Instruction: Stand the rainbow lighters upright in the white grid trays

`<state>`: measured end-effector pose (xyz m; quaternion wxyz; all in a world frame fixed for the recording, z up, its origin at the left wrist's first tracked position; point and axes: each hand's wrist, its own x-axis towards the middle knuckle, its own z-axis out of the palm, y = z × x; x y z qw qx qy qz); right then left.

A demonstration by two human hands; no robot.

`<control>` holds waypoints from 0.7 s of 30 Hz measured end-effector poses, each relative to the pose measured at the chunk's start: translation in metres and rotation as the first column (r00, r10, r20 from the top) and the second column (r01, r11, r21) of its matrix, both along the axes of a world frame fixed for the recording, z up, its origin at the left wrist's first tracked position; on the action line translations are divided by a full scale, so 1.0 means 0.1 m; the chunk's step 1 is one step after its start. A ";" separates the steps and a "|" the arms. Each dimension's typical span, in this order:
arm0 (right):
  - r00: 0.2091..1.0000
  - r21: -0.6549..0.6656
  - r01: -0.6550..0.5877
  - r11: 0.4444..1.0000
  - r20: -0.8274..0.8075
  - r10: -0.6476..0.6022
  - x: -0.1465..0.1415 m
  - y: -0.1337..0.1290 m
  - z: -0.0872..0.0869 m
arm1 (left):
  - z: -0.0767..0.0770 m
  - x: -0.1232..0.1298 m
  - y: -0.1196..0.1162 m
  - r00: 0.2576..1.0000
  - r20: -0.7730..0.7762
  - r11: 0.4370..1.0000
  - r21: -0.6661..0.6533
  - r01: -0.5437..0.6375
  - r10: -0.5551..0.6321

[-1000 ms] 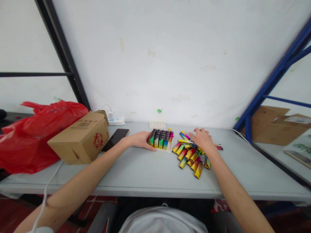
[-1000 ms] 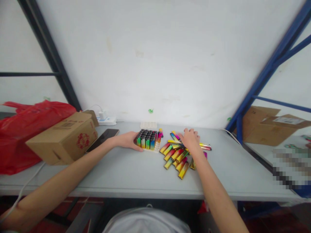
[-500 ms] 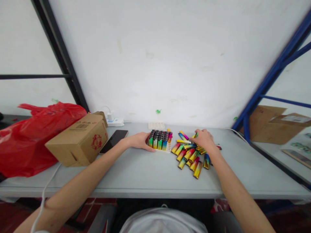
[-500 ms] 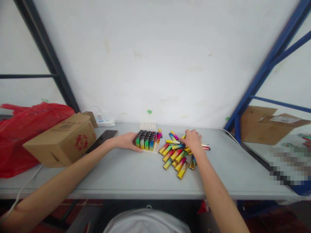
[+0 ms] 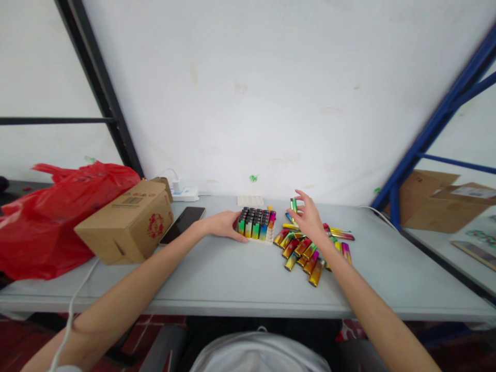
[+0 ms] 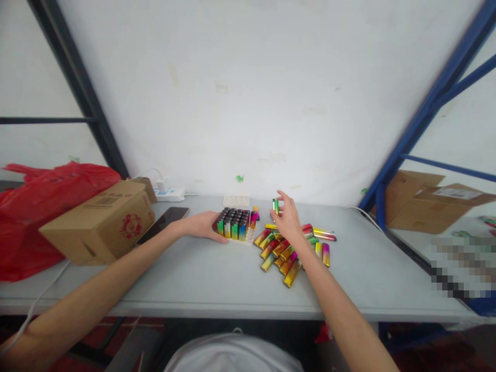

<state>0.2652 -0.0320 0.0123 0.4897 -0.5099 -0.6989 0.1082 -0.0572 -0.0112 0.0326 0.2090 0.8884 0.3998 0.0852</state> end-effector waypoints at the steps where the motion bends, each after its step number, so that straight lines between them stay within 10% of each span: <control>1: 1.000 -0.019 0.001 1.000 -0.003 -0.001 -0.03 0.00 -0.02 | 0.00 0.00 0.00 1.000 -0.006 1.000 0.005 -0.002 0.002; 16: 0.950 -0.228 -0.292 0.929 -0.184 0.254 -0.32 -0.21 0.07 | -0.02 0.00 0.02 0.999 0.040 0.999 -0.016 0.031 -0.030; 21: 0.990 -0.135 -0.102 0.986 0.084 0.114 -0.39 -0.24 0.08 | -0.01 0.00 0.01 0.999 0.028 1.000 -0.013 0.027 -0.027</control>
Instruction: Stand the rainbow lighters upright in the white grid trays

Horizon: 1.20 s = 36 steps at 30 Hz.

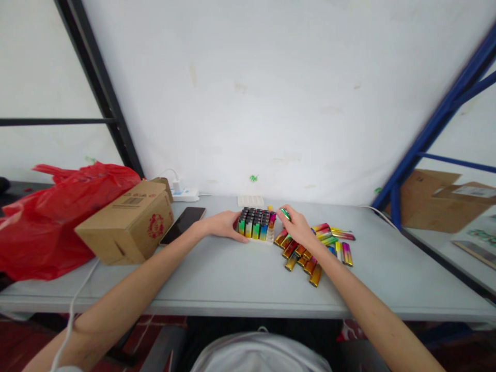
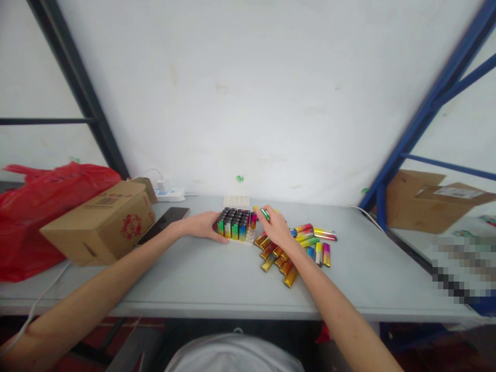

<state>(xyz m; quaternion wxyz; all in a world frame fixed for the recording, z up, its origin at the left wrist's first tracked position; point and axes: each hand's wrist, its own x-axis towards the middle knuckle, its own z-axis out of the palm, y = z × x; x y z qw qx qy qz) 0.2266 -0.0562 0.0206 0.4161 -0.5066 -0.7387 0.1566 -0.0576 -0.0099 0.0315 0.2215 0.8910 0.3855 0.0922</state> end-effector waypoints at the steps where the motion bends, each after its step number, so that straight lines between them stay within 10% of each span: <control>1: 0.999 0.038 0.034 0.999 0.035 -0.035 -0.01 0.00 0.00 | 0.00 0.00 0.00 1.000 0.004 1.000 -0.002 0.005 -0.005; 36: 0.987 0.151 0.124 0.981 0.078 -0.137 -0.01 -0.05 0.05 | 0.01 0.00 -0.01 1.000 0.007 1.000 -0.006 0.003 -0.003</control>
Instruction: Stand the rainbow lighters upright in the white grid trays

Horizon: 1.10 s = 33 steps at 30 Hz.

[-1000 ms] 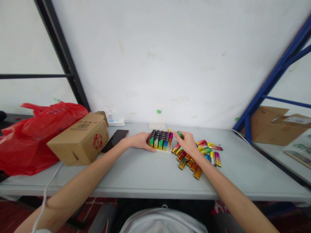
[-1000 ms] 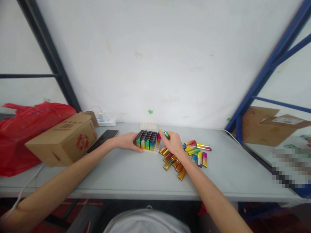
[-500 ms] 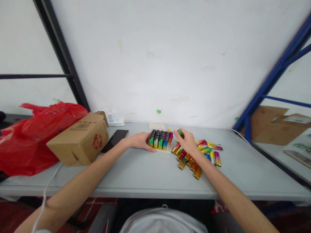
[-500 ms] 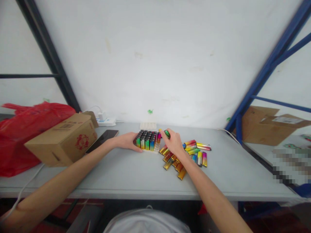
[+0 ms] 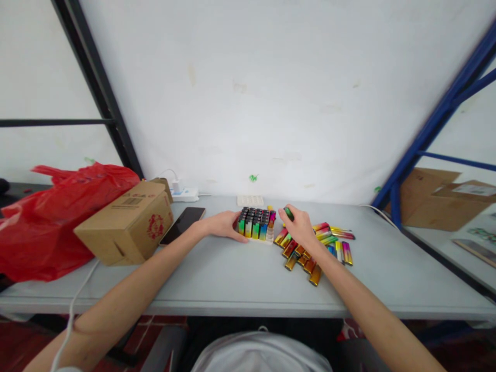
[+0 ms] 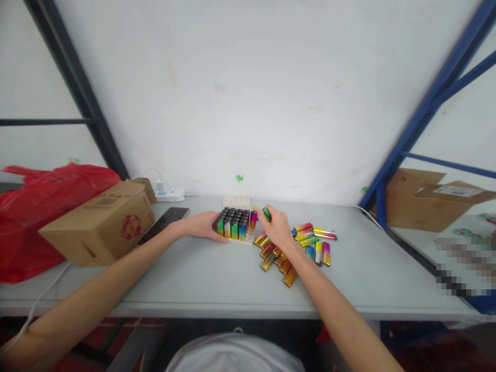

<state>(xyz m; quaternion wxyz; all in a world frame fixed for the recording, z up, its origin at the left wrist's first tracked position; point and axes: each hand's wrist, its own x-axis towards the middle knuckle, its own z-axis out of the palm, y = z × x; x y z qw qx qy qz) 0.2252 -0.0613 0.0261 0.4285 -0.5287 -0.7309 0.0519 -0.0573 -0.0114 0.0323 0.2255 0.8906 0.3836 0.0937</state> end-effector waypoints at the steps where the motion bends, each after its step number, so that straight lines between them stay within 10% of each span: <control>1: 1.000 -0.005 -0.015 1.000 -0.005 0.015 0.00 -0.01 0.01 | 0.00 0.00 0.00 1.000 -0.003 1.000 0.001 -0.002 0.002; 14: 0.938 0.012 -0.255 0.967 0.244 0.244 0.00 -0.05 0.05 | 0.00 0.00 0.00 1.000 -0.007 1.000 -0.004 -0.013 0.013; 33: 0.870 -0.117 -0.262 0.958 0.402 0.287 0.09 0.02 0.04 | 0.00 0.01 0.00 0.999 -0.031 0.999 0.040 -0.005 0.006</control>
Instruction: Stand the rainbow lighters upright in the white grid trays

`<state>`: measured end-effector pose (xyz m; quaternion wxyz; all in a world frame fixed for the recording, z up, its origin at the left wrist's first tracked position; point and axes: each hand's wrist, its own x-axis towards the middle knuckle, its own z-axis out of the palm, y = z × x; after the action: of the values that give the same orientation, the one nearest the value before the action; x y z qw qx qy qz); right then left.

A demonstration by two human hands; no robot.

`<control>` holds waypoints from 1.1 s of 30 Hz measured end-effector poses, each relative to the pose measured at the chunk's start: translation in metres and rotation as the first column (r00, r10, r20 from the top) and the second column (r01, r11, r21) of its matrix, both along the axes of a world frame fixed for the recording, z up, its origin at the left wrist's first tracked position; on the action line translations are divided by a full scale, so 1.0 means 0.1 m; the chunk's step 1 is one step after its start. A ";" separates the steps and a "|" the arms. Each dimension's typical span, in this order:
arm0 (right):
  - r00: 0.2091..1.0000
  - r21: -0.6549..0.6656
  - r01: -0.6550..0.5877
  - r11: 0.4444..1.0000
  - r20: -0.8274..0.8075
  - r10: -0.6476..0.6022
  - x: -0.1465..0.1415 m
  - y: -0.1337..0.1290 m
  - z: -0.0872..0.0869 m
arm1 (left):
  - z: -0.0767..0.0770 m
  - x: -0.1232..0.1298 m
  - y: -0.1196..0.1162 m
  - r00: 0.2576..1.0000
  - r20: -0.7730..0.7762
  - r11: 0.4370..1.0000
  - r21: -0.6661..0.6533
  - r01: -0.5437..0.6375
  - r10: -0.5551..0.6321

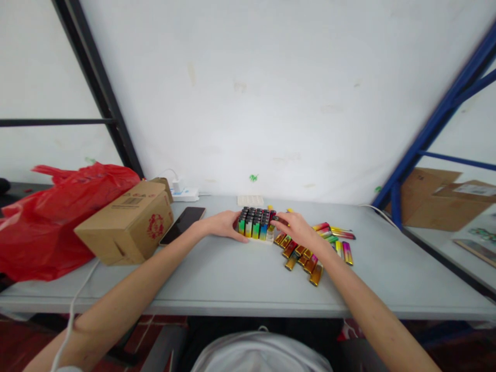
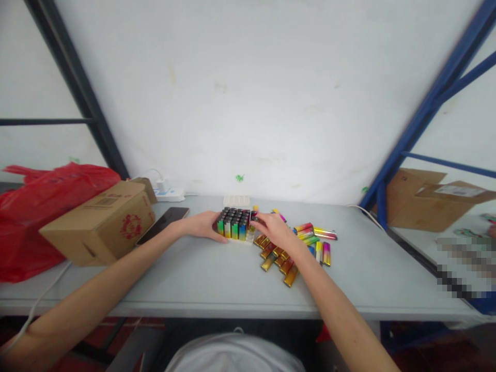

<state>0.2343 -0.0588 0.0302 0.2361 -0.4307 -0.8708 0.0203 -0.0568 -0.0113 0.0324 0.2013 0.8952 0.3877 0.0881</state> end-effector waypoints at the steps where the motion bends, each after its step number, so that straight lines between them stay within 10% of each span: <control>1: 0.999 0.001 0.041 0.999 0.020 -0.041 -0.01 0.00 0.00 | 0.00 0.00 0.00 1.000 -0.003 1.000 0.004 -0.003 0.003; 16: 0.919 0.016 0.344 0.939 0.201 -0.340 0.17 0.02 0.08 | 0.01 -0.01 0.00 0.999 0.033 0.998 -0.054 -0.010 0.011; 26: 0.575 -0.045 0.810 0.585 0.259 -0.776 0.71 0.09 -0.02 | 0.00 -0.02 0.01 0.999 -0.002 0.998 -0.052 -0.036 0.036; 33: 0.720 -0.115 0.683 0.721 0.273 -0.638 0.94 0.25 -0.22 | 0.02 -0.01 0.00 0.999 -0.014 0.999 -0.037 -0.036 0.035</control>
<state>0.3283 -0.0338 0.0078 0.0863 -0.7359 -0.6713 -0.0213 -0.0579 -0.0114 0.0342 0.2136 0.8849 0.4064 0.0788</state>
